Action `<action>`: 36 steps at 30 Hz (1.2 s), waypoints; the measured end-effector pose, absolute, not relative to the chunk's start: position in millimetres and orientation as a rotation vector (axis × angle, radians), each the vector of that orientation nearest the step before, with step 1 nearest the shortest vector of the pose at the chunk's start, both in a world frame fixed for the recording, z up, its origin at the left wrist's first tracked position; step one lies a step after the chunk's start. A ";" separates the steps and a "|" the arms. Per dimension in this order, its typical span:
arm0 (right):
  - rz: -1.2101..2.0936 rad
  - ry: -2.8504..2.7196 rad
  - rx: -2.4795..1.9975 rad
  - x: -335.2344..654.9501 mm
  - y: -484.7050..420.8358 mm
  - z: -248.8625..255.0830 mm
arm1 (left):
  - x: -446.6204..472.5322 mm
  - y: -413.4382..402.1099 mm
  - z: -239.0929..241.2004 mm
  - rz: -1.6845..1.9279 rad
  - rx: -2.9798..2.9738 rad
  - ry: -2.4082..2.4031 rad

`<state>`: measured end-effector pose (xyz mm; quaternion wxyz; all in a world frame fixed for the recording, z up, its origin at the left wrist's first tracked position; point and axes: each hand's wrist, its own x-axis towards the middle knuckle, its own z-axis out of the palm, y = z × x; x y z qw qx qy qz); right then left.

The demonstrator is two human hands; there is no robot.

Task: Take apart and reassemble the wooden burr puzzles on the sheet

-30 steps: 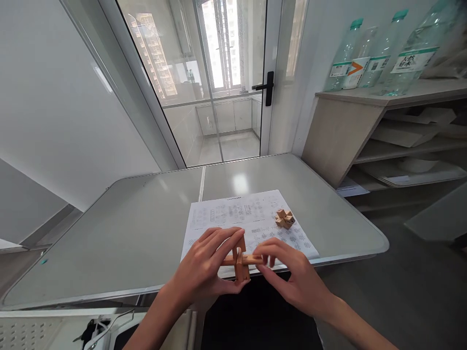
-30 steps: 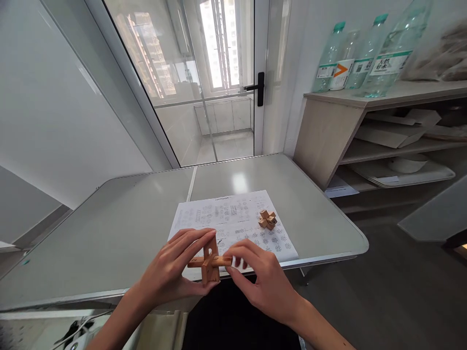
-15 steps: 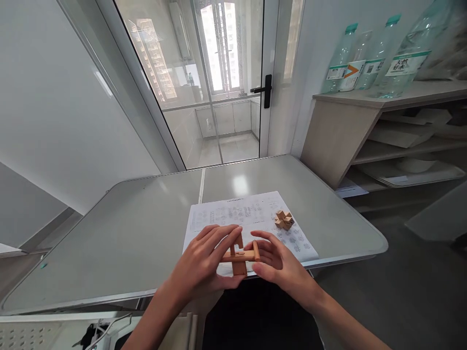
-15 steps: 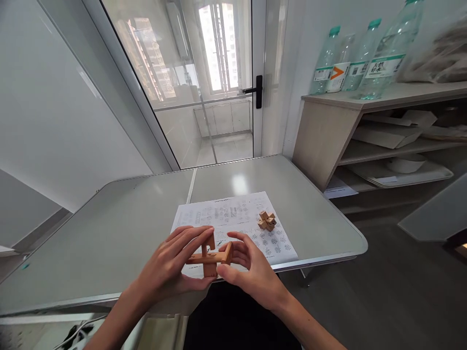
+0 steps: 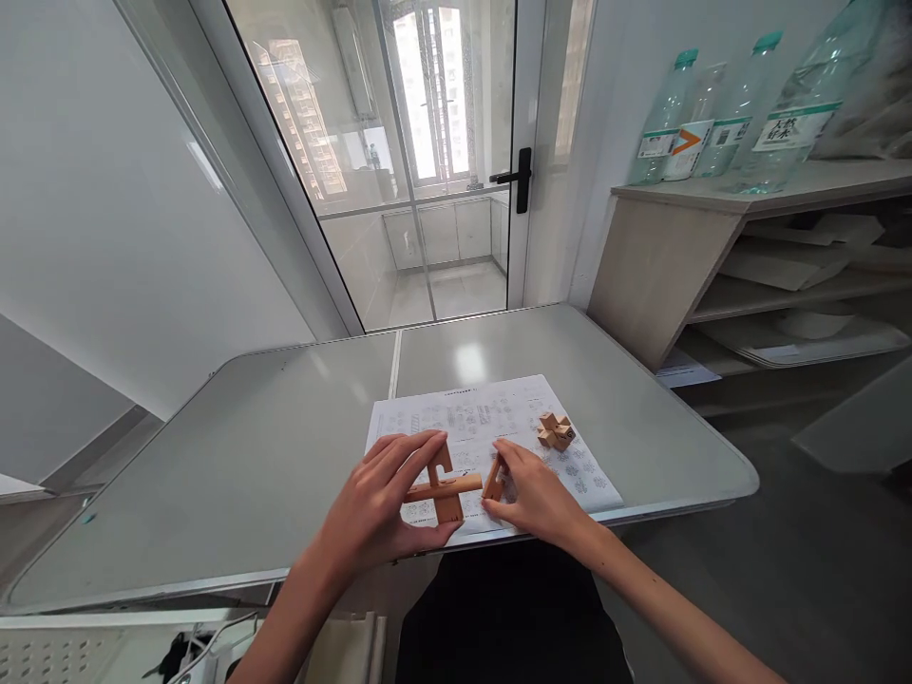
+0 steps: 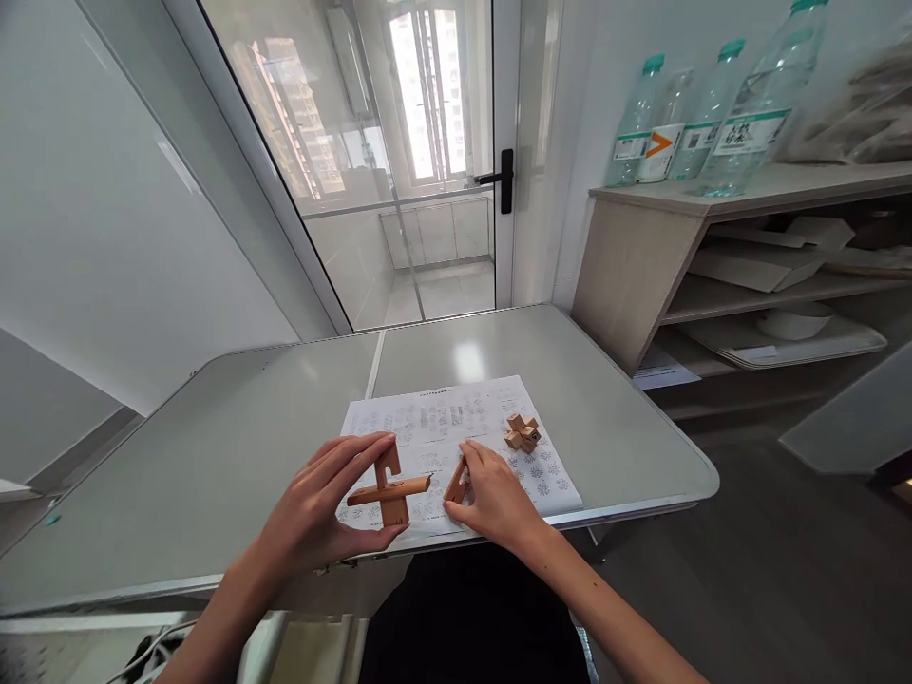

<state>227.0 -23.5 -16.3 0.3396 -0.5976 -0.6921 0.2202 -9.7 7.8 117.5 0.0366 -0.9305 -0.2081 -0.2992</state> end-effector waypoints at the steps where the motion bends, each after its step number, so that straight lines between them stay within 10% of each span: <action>1: 0.577 -1.850 -1.552 226.1 -22.2 -20.5 | -9.6 7.9 118.0 -0.914 -2.860 -0.637; 26: 0.311 -2.146 -0.960 213.4 -72.0 54.1 | -16.3 5.1 110.8 -0.859 -3.070 -0.715; 36: 1.219 -1.523 -0.910 214.9 -80.0 70.7 | -12.0 -16.4 99.5 -0.578 -3.373 -1.025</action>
